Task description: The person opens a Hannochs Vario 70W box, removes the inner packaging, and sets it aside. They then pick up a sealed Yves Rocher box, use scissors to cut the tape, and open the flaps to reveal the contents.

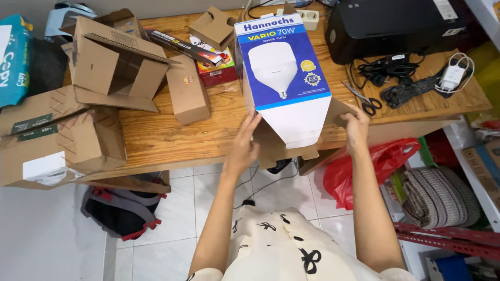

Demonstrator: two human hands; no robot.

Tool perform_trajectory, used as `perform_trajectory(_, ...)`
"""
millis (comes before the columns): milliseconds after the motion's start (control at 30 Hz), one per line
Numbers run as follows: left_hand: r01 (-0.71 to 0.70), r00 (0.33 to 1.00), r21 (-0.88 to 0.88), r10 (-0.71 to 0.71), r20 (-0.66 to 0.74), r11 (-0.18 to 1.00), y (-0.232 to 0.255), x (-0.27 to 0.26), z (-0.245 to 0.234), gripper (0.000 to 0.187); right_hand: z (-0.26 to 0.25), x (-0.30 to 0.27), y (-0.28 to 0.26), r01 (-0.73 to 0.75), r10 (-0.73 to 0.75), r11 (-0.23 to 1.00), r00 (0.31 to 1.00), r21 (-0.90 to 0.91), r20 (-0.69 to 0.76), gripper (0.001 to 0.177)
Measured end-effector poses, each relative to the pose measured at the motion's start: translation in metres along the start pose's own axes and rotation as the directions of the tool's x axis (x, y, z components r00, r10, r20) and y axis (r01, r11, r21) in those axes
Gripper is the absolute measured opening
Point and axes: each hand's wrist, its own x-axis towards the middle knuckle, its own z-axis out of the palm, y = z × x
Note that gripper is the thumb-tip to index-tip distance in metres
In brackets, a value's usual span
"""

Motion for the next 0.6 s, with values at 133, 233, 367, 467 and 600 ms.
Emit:
perform_trajectory(133, 0.158, 0.987, -0.052, -0.156, 0.027, 0.986, 0.001, 0.0, -0.001, 0.081, 0.0, -0.005, 0.001, -0.054, 0.054, 0.999, 0.998, -0.004, -0.021, 0.031)
perform_trajectory(233, -0.11, 0.994, -0.006, 0.11, 0.011, 0.994, -0.003, 0.008, 0.018, 0.085, -0.004, -0.01, -0.001, -0.023, 0.021, 0.999, 0.999, -0.048, -0.038, 0.027)
perform_trajectory(367, -0.179, 0.98, 0.069, 0.172, 0.098, 0.981, -0.009, 0.017, 0.049, 0.08, -0.015, -0.021, 0.001, 0.031, -0.039, 0.996, 0.995, -0.088, -0.094, 0.031)
perform_trajectory(467, -0.138, 0.973, 0.093, 0.117, 0.201, 0.986, -0.013, 0.018, 0.06, 0.079, -0.027, -0.034, 0.006, -0.065, 0.07, 0.997, 0.99, 0.041, -0.122, 0.031)
perform_trajectory(600, -0.088, 0.926, 0.243, -0.011, 0.378, 0.966, -0.016, 0.017, 0.068, 0.075, -0.038, -0.046, 0.019, -0.29, 0.318, 0.943, 0.93, 0.161, -0.185, 0.039)
